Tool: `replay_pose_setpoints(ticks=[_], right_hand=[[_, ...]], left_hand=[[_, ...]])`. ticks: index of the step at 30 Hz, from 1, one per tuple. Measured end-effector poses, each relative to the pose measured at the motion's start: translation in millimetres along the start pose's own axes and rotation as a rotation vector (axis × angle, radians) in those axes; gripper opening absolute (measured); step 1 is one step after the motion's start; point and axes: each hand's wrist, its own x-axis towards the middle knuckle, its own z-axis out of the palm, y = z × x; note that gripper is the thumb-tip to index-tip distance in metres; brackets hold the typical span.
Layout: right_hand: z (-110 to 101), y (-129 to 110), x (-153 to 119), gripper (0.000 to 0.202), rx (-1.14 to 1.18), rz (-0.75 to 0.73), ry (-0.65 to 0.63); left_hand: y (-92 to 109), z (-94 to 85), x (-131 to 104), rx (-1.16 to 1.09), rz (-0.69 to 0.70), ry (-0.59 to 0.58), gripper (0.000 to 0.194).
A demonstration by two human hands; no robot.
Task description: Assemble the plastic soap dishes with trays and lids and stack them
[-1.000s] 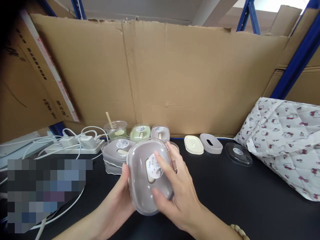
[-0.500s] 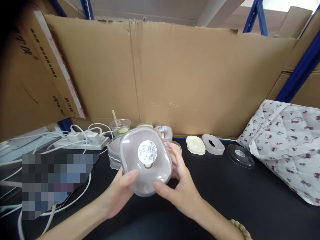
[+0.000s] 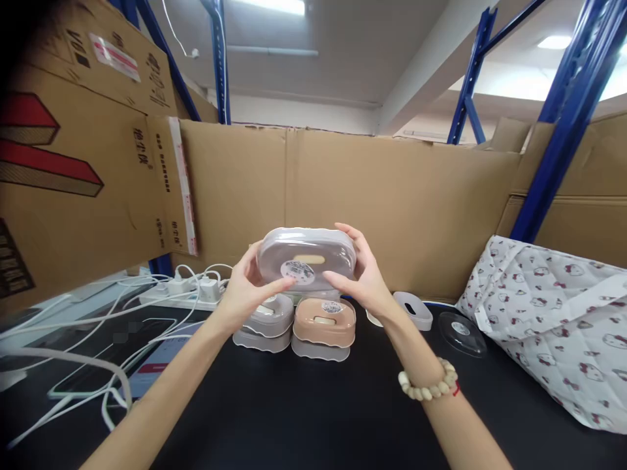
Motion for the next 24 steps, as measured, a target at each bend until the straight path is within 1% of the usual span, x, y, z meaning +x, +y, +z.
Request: replay_pose_setpoints(ticks=[2,4,5,6,8,10,11,13,16,18,20,22,24], right_hand=[[8.2,-1.4,4.7,0.082,0.009,-0.044,0.138],[15.8,1.4,8.6,0.074,0.002,-0.102,0.265],[18.7,3.4,10.2,0.07,-0.009,-0.134,0.308],[20.8,5.4,11.7,0.067,-0.023,-0.163,0.339],[22.6,8.2,13.9,0.063,-0.045,-0.194,0.376],[21.2,8.7,15.4,0.061,-0.053,-0.186,0.404],[19.3,8.6,16.2,0.061,-0.055,-0.178,0.422],[14.0,8.7,18.1,0.063,-0.057,-0.157,0.452],[5.1,13.5,22.5,0.065,-0.045,-0.087,0.49],[0.4,19.1,25.0,0.069,-0.033,-0.001,0.487],[-2.9,23.1,25.0,0.08,-0.089,0.049,0.426],[-5.6,23.2,22.0,0.095,-0.281,0.021,0.277],[-8.1,19.9,17.6,0.102,-0.515,-0.023,0.082]], left_hand=[[-1.5,4.9,2.0,-0.006,0.064,0.022,0.055],[-3.9,10.7,5.4,0.008,0.068,0.005,0.056],[-4.8,13.5,7.9,0.003,0.06,0.011,0.055],[-5.4,16.1,10.9,-0.002,0.054,0.035,0.053],[-5.7,21.2,17.9,-0.017,0.078,0.136,0.047],[-5.2,25.9,25.3,0.001,0.133,0.228,0.042],[-4.7,28.1,29.1,0.015,0.157,0.243,0.041],[-3.1,31.6,36.6,0.031,0.171,0.198,0.04],[-0.1,35.3,47.6,0.011,0.102,0.07,0.04],[0.9,37.1,53.5,-0.031,0.013,0.036,0.041],[0.0,38.2,57.3,-0.073,-0.121,0.083,0.041],[-3.2,37.7,58.9,-0.11,-0.294,0.147,0.04],[-7.8,35.1,59.5,-0.148,-0.439,0.156,0.041]])
